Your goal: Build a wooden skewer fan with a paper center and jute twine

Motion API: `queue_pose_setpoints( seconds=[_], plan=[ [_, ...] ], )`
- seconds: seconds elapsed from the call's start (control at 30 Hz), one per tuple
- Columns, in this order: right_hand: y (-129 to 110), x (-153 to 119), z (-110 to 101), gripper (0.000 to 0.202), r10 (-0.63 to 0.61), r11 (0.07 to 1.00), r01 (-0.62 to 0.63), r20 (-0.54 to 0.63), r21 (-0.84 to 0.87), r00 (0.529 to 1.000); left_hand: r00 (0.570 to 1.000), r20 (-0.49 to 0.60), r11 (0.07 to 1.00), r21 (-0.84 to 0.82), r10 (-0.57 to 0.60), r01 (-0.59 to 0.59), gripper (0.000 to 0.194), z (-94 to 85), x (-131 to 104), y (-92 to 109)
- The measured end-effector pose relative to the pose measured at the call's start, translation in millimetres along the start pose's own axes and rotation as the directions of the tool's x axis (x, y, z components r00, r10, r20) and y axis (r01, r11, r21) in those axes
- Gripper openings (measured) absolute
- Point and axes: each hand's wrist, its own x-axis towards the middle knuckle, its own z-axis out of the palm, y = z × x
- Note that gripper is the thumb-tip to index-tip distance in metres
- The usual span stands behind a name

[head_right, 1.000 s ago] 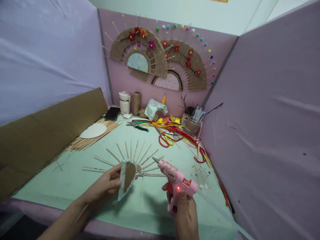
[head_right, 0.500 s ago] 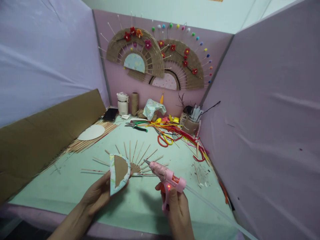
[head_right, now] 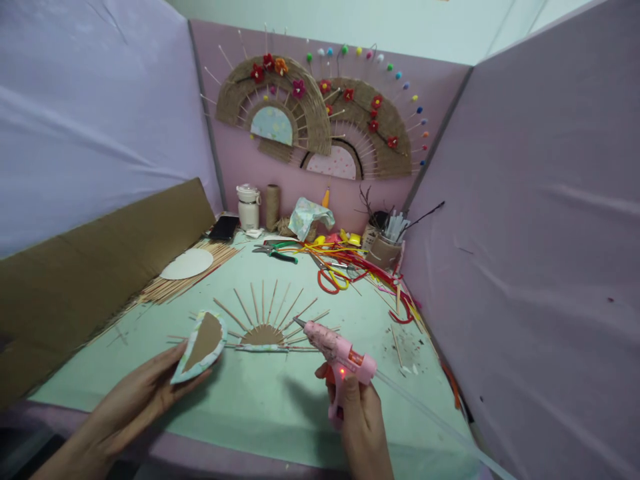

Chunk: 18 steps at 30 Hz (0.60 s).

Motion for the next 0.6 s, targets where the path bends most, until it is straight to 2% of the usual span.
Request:
queue_pose_setpoints(
  seconds=[0.1, 0.2, 0.3, 0.4, 0.5, 0.53, 0.6],
  plan=[
    [0.2, -0.6, 3.3, 0.067, -0.01, 1.0, 0.01, 0.004, 0.007, 1.0, 0.997, -0.025, 0.989, 0.132, 0.076, -0.072, 0.023, -8.0, 6.0, 17.6],
    [2.8, -0.8, 4.4, 0.067, -0.009, 1.0, 0.008, 0.026, 0.009, 1.0, 0.989, -0.055, 0.936, 0.334, 0.137, -0.112, 0.029, -4.4, 16.9, 29.1],
    [6.7, -0.4, 3.1, 0.065, -0.001, 1.0, 0.001, 0.026, 0.012, 1.0, 0.97, -0.068, 0.811, 0.564, 0.232, -0.154, 0.034, 0.4, 27.6, 33.0],
    [9.6, -0.2, 2.4, 0.063, 0.007, 0.999, -0.008, 0.025, 0.031, 1.0, 0.934, -0.039, 0.661, 0.717, 0.356, -0.221, 0.035, -4.2, 33.4, 34.0],
    [10.2, -0.5, 5.0, 0.063, 0.019, 0.999, -0.02, 0.05, 0.031, 0.999, 0.857, -0.055, 0.446, 0.87, 0.512, -0.21, 0.038, -15.7, 31.0, 37.1],
    [10.2, -0.3, 6.6, 0.063, 0.019, 0.999, -0.02, 0.052, 0.024, 0.998, 0.813, -0.037, 0.347, 0.915, 0.581, -0.206, 0.04, -18.4, 27.9, 38.5],
    [10.4, 1.4, 10.1, 0.063, 0.022, 1.0, -0.023, 0.057, 0.013, 0.998, 0.702, 0.075, 0.137, 0.961, 0.708, -0.241, 0.041, -17.4, 18.2, 39.8]
  ],
)
